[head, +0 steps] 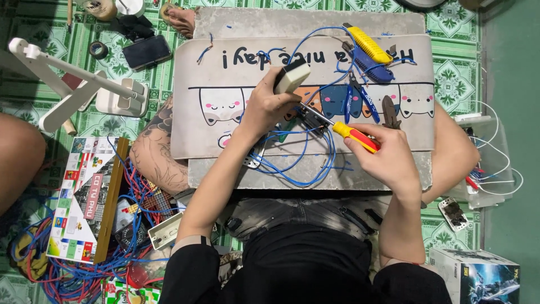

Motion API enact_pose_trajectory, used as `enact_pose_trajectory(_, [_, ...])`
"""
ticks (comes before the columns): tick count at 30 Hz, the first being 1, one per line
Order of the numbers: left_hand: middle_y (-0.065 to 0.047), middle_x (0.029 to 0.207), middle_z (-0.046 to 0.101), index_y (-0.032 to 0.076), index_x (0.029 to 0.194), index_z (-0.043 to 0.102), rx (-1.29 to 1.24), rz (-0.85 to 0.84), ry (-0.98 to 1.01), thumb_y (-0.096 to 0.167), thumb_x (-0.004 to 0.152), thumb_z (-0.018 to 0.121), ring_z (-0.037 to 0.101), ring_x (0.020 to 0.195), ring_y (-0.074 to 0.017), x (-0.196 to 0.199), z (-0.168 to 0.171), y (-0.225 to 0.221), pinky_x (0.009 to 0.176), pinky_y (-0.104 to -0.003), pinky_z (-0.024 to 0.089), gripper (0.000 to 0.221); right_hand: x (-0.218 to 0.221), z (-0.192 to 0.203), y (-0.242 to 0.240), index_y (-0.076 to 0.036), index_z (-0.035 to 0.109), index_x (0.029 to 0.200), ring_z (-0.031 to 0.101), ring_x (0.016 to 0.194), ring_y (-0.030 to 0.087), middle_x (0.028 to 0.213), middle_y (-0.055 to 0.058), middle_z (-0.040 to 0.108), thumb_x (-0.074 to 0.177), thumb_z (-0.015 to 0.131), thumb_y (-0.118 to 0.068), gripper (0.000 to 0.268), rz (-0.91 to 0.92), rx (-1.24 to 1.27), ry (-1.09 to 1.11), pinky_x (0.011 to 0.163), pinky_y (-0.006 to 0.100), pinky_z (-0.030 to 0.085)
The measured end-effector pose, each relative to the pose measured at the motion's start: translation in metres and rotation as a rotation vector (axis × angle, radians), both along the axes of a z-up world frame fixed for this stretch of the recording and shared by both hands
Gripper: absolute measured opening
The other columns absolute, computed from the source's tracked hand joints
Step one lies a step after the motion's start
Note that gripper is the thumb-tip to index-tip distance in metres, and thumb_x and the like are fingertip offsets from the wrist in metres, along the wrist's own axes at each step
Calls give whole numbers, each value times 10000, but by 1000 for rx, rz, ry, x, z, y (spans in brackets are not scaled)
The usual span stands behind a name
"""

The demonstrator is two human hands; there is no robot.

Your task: Assembling and wiring electrical components on a board using various hand tools like screwdrivers and wire strippers.

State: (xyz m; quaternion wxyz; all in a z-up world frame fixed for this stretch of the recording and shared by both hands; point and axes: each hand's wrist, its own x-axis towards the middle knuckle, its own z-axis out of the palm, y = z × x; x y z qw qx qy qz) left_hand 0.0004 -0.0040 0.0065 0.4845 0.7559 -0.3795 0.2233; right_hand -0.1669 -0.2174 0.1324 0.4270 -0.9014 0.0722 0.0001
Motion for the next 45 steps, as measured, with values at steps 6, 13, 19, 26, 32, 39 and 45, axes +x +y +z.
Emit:
enact_pose_trajectory(6, [-84, 1172, 609, 166, 850, 723, 82, 90, -262, 176, 858, 832, 680, 1020, -289, 6, -17, -9, 901, -403, 557, 110, -2, 10, 16, 16, 774, 1172, 728, 878, 427, 1018, 243, 759, 908, 761, -138, 306, 24, -214, -33, 644, 409, 607])
enact_pose_trajectory(13, [-94, 1220, 596, 176, 897, 733, 61, 59, -195, 219, 820, 864, 669, 1073, -311, 7, -15, -6, 898, -434, 560, 157, -6, -2, 18, -18, 777, 1168, 729, 882, 404, 1002, 211, 766, 919, 755, -176, 295, 11, -260, -89, 641, 398, 603])
enact_pose_trajectory(19, [-135, 1311, 465, 327, 1310, 668, 15, -64, 251, 204, 742, 948, 604, 1191, -375, 9, 2, 9, 1060, -511, 520, 645, -6, 4, 19, 50, 745, 1203, 711, 916, 472, 1054, 278, 739, 931, 766, -107, 314, -48, -160, -133, 696, 444, 603])
enact_pose_trajectory(26, [-189, 1363, 385, 394, 1583, 278, -160, -178, 410, 34, 1038, 606, 512, 1080, -268, 12, 8, 17, 775, -302, 643, 731, -3, 6, 31, -41, 772, 1134, 704, 765, 184, 1007, 94, 786, 928, 739, -176, 249, -112, -259, -250, 681, 317, 524])
enact_pose_trajectory(32, [-158, 1402, 465, 338, 1561, 299, -162, -174, 384, 89, 1020, 664, 589, 1082, -253, 16, 4, 17, 767, -310, 660, 698, 10, -1, 41, -24, 766, 1134, 713, 750, 192, 1001, 105, 790, 919, 745, -165, 258, -54, -222, -286, 650, 314, 535])
enact_pose_trajectory(39, [-131, 1345, 502, 321, 1561, 348, -155, -130, 358, 11, 967, 706, 580, 1127, -291, 12, 8, 14, 929, -425, 552, 760, 18, -7, 42, 26, 734, 1190, 727, 812, 336, 1038, 209, 760, 934, 751, -154, 313, -33, -139, -258, 687, 387, 577])
enact_pose_trajectory(45, [-103, 1243, 540, 302, 1553, 410, -131, -79, 268, -17, 900, 734, 601, 1165, -359, 23, -9, 10, 1025, -524, 480, 796, 23, -14, 41, -48, 778, 1142, 740, 803, 407, 941, 225, 756, 902, 776, -159, 265, -47, -143, -323, 583, 401, 579])
